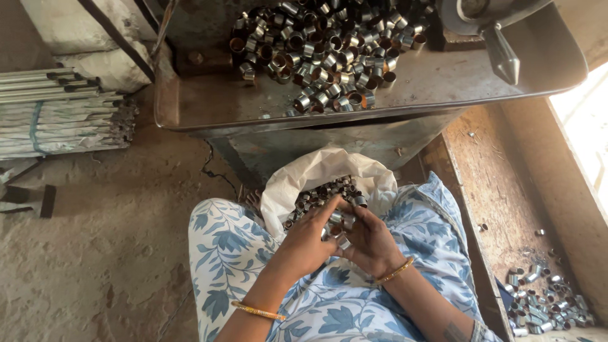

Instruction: The person sits on the floor and repeatedly picks small cylindrical metal parts from a white sack, places them into a metal tray, and occasionally moves them around within the tray. The task involves continuous handling of the parts without using any tools.

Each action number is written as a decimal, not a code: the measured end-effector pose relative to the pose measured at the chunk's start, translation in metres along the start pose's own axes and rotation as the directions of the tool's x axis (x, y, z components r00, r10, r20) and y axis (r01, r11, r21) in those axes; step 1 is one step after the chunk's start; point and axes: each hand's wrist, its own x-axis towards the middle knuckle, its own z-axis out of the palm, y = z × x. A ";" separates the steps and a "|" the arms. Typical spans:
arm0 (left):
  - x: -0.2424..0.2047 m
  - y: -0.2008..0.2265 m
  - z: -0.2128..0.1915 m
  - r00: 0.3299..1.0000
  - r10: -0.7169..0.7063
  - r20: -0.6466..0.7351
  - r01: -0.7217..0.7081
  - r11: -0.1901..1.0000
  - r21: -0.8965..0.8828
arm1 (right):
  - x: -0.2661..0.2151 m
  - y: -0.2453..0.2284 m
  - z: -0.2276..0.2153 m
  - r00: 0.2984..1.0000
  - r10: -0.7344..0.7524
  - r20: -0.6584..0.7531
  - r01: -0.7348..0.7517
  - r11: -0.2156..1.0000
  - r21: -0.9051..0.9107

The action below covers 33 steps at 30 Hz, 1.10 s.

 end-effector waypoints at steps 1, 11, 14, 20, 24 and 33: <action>-0.001 0.005 -0.003 0.999 -0.036 0.012 0.036 0.999 0.009 | -0.001 -0.003 0.004 1.000 0.003 -0.005 -0.003 1.000 -0.005; -0.003 -0.001 -0.045 0.996 -0.075 -0.047 0.030 0.788 -0.615 | -0.003 -0.009 0.021 0.998 -0.041 0.036 0.038 0.996 0.083; -0.002 -0.015 -0.044 0.984 -0.171 0.044 0.136 0.575 -0.807 | -0.002 -0.015 0.024 0.999 -0.028 -0.026 0.028 0.999 0.030; -0.001 -0.018 -0.035 0.959 -0.282 0.040 0.122 0.279 -0.952 | 0.027 -0.016 0.003 0.913 -0.388 -0.125 -0.007 0.293 -0.956; -0.001 -0.020 -0.029 0.979 -0.203 0.032 0.062 0.147 -0.987 | 0.030 -0.017 -0.009 0.778 -0.617 0.119 0.056 -0.120 -0.991; 0.005 -0.033 -0.008 0.952 -0.292 0.088 0.075 -0.055 -0.996 | 0.022 -0.097 0.057 0.137 -0.674 0.726 0.255 -0.684 -0.684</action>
